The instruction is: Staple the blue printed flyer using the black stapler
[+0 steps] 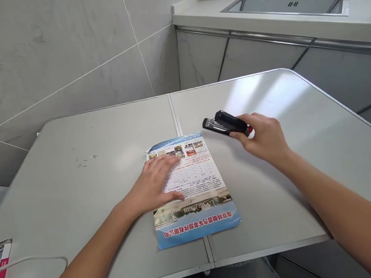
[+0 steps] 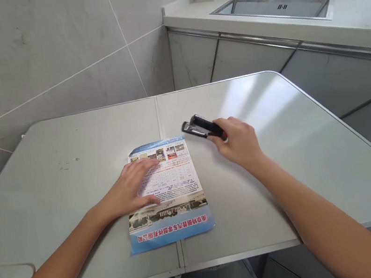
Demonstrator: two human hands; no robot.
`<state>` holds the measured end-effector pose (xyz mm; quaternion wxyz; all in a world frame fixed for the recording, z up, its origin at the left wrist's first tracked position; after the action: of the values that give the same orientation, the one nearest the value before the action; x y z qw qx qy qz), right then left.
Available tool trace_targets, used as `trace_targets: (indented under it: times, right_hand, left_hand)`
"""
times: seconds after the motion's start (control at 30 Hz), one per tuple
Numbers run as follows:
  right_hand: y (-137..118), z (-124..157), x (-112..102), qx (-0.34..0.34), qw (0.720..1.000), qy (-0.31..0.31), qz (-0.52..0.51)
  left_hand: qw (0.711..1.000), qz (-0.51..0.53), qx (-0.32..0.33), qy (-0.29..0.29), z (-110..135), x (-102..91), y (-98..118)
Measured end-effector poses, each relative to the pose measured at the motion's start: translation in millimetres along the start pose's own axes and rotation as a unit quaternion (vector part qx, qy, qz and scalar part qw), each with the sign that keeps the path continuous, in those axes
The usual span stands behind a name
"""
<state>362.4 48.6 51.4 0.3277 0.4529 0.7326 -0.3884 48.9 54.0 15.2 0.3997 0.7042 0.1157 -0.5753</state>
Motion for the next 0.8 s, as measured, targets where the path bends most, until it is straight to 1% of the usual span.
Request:
trace_targets:
  times: [0.07,0.13,0.17,0.23,0.27,0.33,0.4,0.47,0.53,0.63,0.7,0.8]
  right_hand:
    - [-29,8,6,-0.033,0.993,-0.008,-0.114]
    - [-65,20,16,-0.079,0.975,-0.048,-0.203]
    - [-83,27,21,-0.100,0.964,-0.077,-0.235]
    - [-112,40,32,-0.132,0.945,-0.127,-0.271]
    - [-122,46,37,-0.146,0.939,-0.148,-0.275]
    - [-133,52,46,-0.171,0.932,-0.178,-0.264]
    - [-133,52,53,-0.186,0.927,-0.208,-0.250]
    - [-127,47,55,-0.194,0.912,-0.254,-0.259]
    - [-116,43,54,-0.199,0.885,-0.320,-0.274]
    - [-93,40,42,-0.198,0.846,-0.421,-0.260]
    - [-73,40,32,-0.178,0.829,-0.476,-0.234]
    - [-46,46,24,-0.122,0.796,-0.555,-0.211]
  left_hand:
    - [0.998,0.041,-0.013,0.040,1,-8.8,-2]
    - [0.990,0.077,-0.038,0.113,4,-21.0,-6]
    - [0.982,0.091,-0.056,0.156,7,-27.2,-10]
    - [0.962,0.114,-0.097,0.230,12,-36.9,-17]
    - [0.953,0.120,-0.113,0.254,14,-39.6,-20]
    - [0.945,0.121,-0.132,0.272,15,-41.1,-23]
    - [0.945,0.110,-0.141,0.273,14,-40.2,-25]
    - [0.947,0.099,-0.140,0.271,12,-38.9,-26]
    - [0.952,0.095,-0.133,0.261,10,-36.9,-26]
    - [0.965,0.091,-0.117,0.216,7,-30.6,-24]
    - [0.971,0.089,-0.115,0.188,6,-26.0,-23]
    - [0.974,0.095,-0.120,0.170,6,-21.1,-23]
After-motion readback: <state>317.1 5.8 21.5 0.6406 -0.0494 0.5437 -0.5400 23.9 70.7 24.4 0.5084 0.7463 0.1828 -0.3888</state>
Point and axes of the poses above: each hand's wrist, its own z-axis away from the middle knuckle, its own x-axis out of the palm, y = z × x, the point moved 6 cm from there along -z, towards the middle knuckle, and after that the axes turned 7 degrees about -x, right-handed, at the moved point
